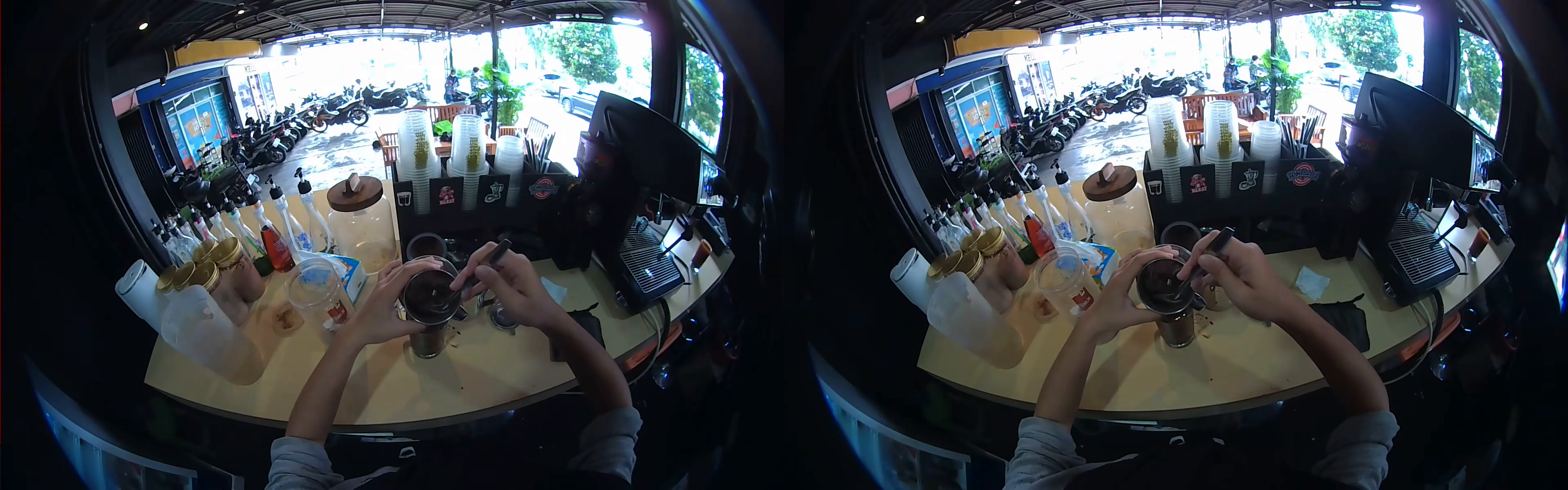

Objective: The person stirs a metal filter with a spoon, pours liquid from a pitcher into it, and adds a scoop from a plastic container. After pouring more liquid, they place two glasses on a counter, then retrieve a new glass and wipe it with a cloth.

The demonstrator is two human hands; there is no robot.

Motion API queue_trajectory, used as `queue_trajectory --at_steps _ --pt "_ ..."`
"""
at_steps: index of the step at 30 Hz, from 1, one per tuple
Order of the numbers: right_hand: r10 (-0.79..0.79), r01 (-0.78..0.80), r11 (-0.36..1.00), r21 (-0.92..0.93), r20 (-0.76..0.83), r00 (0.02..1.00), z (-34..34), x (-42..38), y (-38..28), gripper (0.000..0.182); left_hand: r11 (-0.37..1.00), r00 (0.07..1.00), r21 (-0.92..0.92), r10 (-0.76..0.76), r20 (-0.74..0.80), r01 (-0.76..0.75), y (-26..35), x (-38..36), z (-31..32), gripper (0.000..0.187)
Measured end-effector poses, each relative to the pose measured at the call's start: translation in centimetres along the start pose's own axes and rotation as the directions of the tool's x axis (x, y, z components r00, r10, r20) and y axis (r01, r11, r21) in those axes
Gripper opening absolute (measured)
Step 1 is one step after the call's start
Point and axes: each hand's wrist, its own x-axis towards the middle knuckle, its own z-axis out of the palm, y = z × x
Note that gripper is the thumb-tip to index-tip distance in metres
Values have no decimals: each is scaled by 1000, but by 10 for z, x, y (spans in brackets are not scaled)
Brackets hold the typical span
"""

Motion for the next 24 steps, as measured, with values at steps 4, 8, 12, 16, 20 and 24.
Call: queue_trajectory --at_steps 4,8,12,16,20,24 --pt "-39 40 999 28 -46 998 -1 -4 -3 16 1000 1000 -31 -5 -7 4 1 0 -3 83" --pt "18 -17 1000 22 -53 998 1 -2 1 17 1000 1000 -20 -10 -3 10 1 0 -2 83" --pt "18 -12 997 80 -77 997 5 0 10 18 1000 1000 -25 -10 6 10 1 0 0 82" --pt "-11 12 1000 6 -107 994 -1 -1 7 17 1000 1000 -23 -4 -6 4 0 -1 -1 81" --pt "-17 19 989 -145 16 1000 -1 -2 7 17 1000 1000 -23 -20 -3 20 0 -1 -1 81" --pt "-3 2 1000 -15 -87 996 1 1 6 17 999 1000 -34 -10 9 11 0 0 0 82"
